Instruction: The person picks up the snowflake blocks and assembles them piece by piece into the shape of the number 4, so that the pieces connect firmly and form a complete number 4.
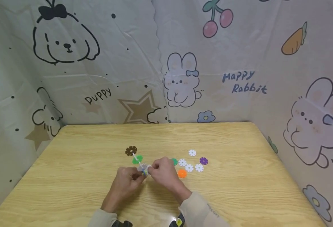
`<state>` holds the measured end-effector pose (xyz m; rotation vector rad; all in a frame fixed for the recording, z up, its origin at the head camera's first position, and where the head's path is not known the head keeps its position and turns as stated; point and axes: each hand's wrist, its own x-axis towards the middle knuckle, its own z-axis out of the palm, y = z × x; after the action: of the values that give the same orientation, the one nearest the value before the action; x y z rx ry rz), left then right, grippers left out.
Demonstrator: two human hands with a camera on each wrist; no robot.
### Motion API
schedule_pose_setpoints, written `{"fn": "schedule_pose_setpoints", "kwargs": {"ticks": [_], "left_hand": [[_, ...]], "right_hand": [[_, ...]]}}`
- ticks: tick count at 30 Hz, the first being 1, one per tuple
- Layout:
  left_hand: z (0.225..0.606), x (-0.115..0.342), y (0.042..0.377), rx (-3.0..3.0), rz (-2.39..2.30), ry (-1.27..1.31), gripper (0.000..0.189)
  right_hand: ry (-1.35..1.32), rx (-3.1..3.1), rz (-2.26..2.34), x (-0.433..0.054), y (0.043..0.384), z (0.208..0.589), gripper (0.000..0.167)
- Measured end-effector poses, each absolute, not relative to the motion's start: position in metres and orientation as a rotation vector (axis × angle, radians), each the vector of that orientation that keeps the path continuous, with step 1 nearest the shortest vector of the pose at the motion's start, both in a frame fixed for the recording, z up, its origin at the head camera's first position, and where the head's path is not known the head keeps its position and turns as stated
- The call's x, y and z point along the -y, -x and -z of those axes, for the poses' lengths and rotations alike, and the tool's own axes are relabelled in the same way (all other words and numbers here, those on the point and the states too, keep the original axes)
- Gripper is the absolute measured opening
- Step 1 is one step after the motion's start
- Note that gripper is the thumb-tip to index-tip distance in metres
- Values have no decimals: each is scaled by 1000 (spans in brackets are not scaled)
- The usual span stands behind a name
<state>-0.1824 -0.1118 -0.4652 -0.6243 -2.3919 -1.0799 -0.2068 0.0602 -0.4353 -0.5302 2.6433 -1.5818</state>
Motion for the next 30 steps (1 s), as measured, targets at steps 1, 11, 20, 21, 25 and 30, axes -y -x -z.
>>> {"fn": "schedule_pose_setpoints", "kwargs": {"ticks": [1, 11, 20, 21, 25, 30], "left_hand": [[465, 112, 182, 2397, 1078, 625, 14], [460, 114, 183, 2529, 1162, 597, 6], [457, 120, 185, 2566, 1179, 575, 19], [457, 121, 185, 2566, 1190, 578, 22], [457, 121, 185, 2570, 1223, 588, 28], [455, 120, 184, 2586, 1219, 594, 26]], "right_hand": [[536, -2648, 1573, -60, 207, 436, 22], [505, -2537, 1584, -68, 211, 436, 22], [474, -2512, 1599, -70, 210, 437, 21], [475, -2508, 1601, -70, 210, 437, 21], [478, -2483, 1619, -68, 209, 437, 22], [492, -2468, 1620, -65, 207, 438, 21]]}}
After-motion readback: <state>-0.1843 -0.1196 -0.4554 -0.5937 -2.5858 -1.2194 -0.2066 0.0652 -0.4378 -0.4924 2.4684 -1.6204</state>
